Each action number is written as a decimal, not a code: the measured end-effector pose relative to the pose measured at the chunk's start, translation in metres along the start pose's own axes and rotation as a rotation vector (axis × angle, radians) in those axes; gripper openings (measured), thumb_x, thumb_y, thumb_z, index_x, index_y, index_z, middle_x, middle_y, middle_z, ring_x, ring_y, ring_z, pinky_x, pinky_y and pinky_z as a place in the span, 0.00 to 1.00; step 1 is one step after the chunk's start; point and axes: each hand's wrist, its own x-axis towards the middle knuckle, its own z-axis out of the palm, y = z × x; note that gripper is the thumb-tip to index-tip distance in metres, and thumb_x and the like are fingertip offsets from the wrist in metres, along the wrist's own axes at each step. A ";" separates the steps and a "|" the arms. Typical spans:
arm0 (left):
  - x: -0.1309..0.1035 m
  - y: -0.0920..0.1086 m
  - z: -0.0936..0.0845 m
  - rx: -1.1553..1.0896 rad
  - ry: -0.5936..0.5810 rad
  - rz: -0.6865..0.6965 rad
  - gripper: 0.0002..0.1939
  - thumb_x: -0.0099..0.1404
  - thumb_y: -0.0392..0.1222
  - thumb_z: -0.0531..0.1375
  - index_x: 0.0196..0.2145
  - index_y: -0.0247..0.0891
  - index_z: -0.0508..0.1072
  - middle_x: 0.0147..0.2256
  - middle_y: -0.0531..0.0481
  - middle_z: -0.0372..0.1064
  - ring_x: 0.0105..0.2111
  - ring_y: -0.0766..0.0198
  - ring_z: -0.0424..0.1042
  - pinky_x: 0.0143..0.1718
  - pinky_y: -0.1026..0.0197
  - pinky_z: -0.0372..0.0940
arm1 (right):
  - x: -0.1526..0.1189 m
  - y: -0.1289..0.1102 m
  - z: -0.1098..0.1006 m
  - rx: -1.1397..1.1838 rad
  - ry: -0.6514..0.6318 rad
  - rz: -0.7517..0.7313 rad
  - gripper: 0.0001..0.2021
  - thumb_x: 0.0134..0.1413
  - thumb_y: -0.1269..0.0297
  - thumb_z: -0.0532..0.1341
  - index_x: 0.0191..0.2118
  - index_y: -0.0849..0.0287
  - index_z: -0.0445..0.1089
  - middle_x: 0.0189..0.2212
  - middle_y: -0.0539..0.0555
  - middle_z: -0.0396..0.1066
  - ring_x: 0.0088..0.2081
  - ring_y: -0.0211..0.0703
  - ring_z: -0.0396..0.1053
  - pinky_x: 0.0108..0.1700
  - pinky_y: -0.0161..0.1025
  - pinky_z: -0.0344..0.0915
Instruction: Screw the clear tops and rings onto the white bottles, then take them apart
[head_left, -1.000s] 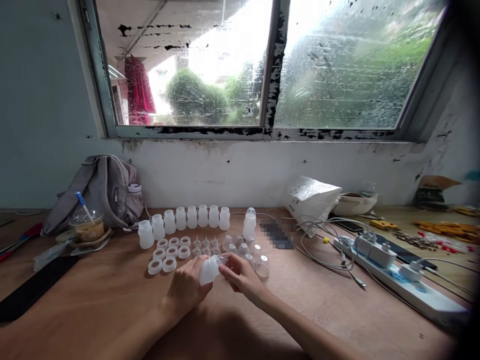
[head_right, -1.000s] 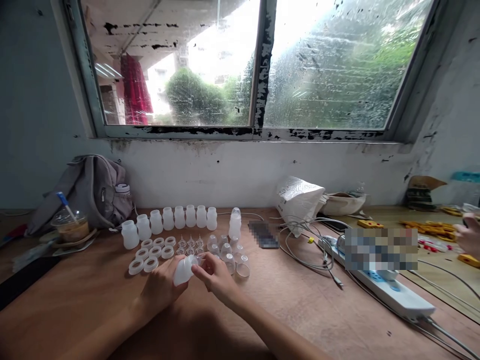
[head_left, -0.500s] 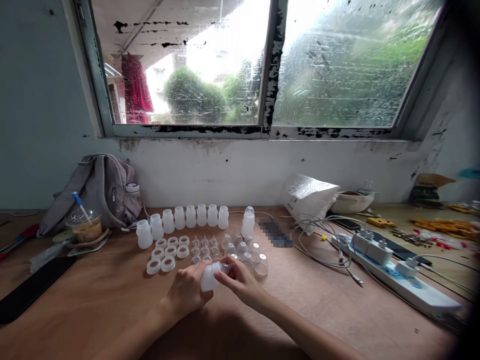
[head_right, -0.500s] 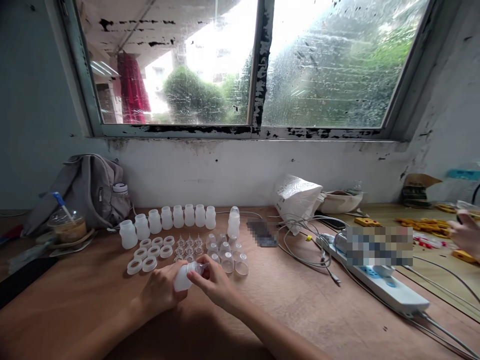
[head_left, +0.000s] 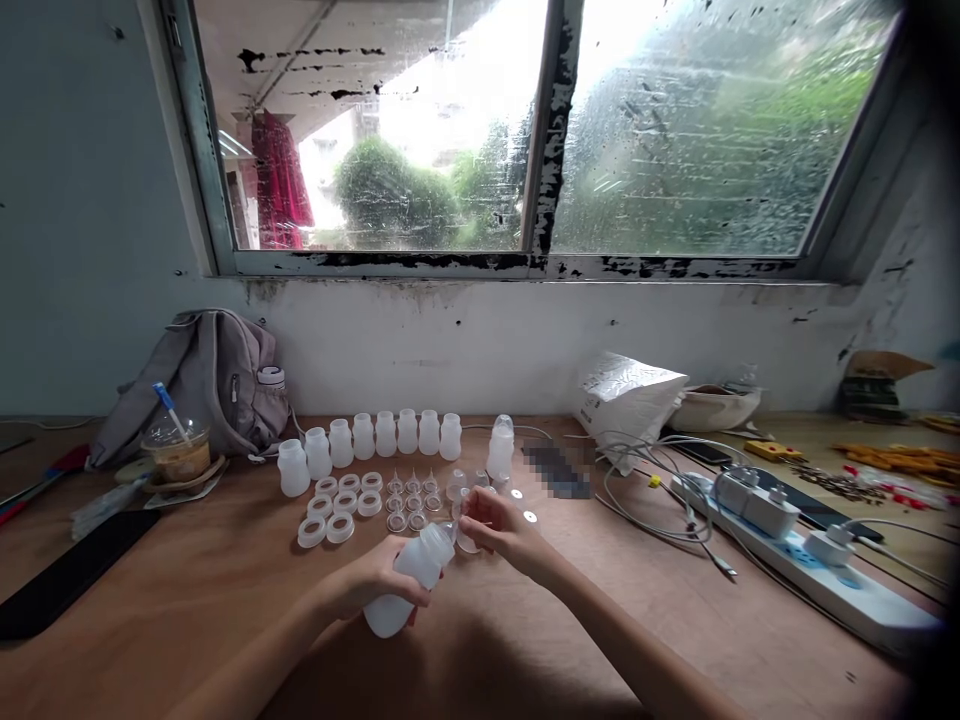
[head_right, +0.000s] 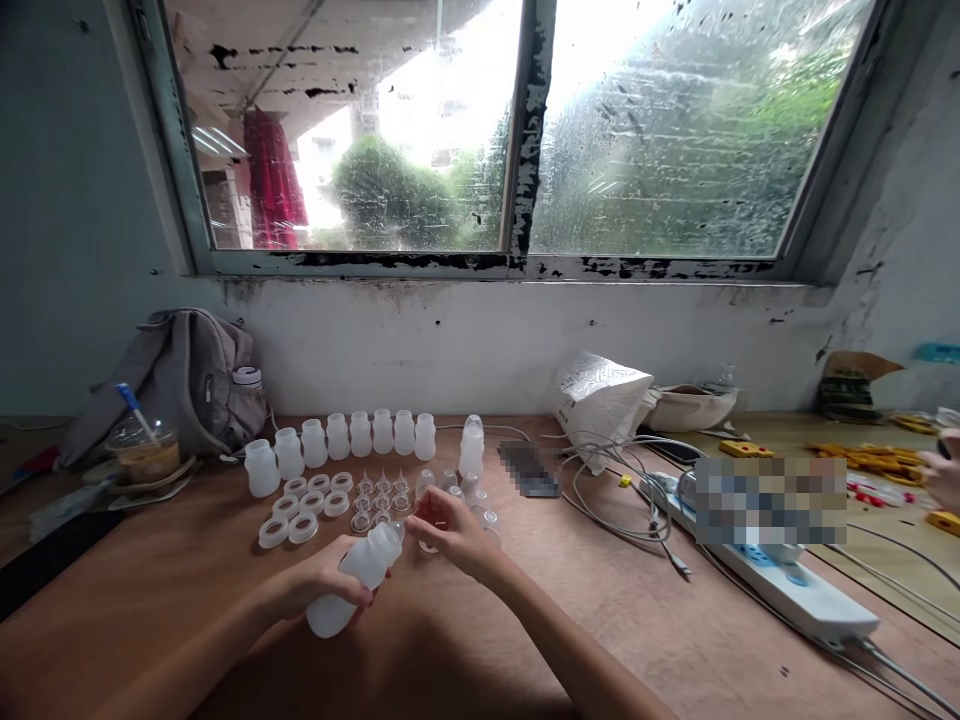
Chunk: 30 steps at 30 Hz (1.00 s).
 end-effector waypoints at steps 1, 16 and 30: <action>0.000 0.000 0.000 0.003 0.009 -0.002 0.12 0.43 0.34 0.61 0.30 0.34 0.66 0.22 0.55 0.63 0.17 0.71 0.62 0.17 0.68 0.58 | 0.001 0.000 0.000 -0.020 0.024 -0.003 0.15 0.46 0.53 0.60 0.25 0.60 0.58 0.19 0.44 0.54 0.20 0.29 0.53 0.20 0.30 0.50; 0.001 -0.008 -0.006 -0.003 -0.034 -0.107 0.14 0.45 0.36 0.62 0.32 0.35 0.67 0.22 0.55 0.65 0.17 0.69 0.65 0.17 0.67 0.59 | -0.001 0.002 0.005 -0.081 0.011 -0.004 0.13 0.48 0.54 0.58 0.28 0.60 0.61 0.20 0.46 0.57 0.20 0.31 0.55 0.20 0.30 0.55; -0.003 -0.010 -0.013 -0.237 -0.103 -0.061 0.22 0.49 0.44 0.57 0.43 0.36 0.63 0.27 0.50 0.66 0.21 0.65 0.67 0.24 0.62 0.61 | 0.002 0.007 -0.006 -0.196 0.221 -0.157 0.09 0.50 0.58 0.57 0.32 0.58 0.65 0.28 0.51 0.65 0.29 0.37 0.64 0.31 0.36 0.62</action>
